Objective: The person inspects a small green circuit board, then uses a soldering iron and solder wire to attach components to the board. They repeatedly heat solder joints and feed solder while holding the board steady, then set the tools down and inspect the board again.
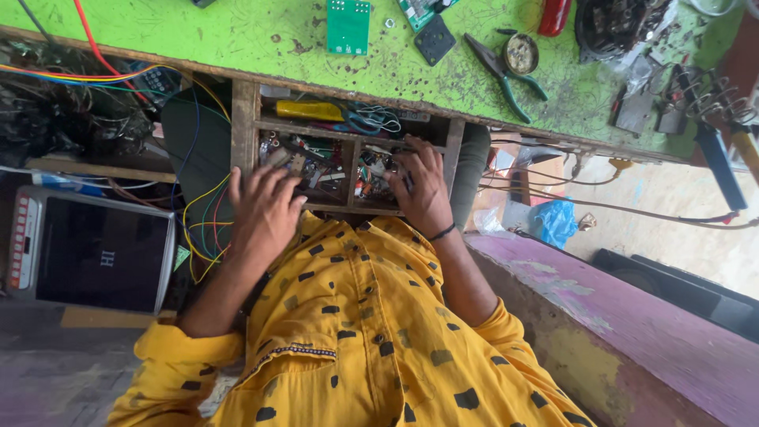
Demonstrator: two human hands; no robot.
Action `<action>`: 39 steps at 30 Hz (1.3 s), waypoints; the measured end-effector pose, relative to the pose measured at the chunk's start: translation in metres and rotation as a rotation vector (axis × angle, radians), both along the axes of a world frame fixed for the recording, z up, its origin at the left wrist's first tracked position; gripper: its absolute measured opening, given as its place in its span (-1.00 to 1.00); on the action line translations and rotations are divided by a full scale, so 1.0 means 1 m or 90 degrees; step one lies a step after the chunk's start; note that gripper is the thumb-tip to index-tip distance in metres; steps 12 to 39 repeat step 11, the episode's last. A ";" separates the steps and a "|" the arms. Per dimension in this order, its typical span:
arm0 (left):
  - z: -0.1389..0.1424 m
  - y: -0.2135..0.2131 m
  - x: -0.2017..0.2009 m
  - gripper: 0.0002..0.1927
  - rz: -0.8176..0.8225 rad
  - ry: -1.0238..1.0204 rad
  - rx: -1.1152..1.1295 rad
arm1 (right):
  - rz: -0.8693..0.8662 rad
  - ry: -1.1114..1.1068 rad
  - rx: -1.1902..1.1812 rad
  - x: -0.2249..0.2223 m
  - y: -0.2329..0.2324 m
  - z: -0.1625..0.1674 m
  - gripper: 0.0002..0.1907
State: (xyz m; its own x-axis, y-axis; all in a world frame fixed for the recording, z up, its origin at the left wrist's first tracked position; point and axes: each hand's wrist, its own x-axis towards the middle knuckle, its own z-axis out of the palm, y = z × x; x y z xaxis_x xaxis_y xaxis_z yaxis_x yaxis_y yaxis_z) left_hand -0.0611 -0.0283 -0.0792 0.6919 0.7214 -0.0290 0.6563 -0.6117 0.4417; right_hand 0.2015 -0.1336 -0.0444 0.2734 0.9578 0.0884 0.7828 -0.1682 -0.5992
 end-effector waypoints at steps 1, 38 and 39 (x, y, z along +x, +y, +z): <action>-0.004 -0.004 0.000 -0.65 0.004 0.028 0.008 | 0.000 0.005 0.006 0.001 0.001 -0.002 -0.68; -0.017 -0.028 0.003 -0.71 -0.053 -0.008 -0.053 | -0.059 -0.022 -0.061 0.026 -0.002 -0.017 -0.54; -0.017 -0.028 0.003 -0.71 -0.053 -0.008 -0.053 | -0.059 -0.022 -0.061 0.026 -0.002 -0.017 -0.54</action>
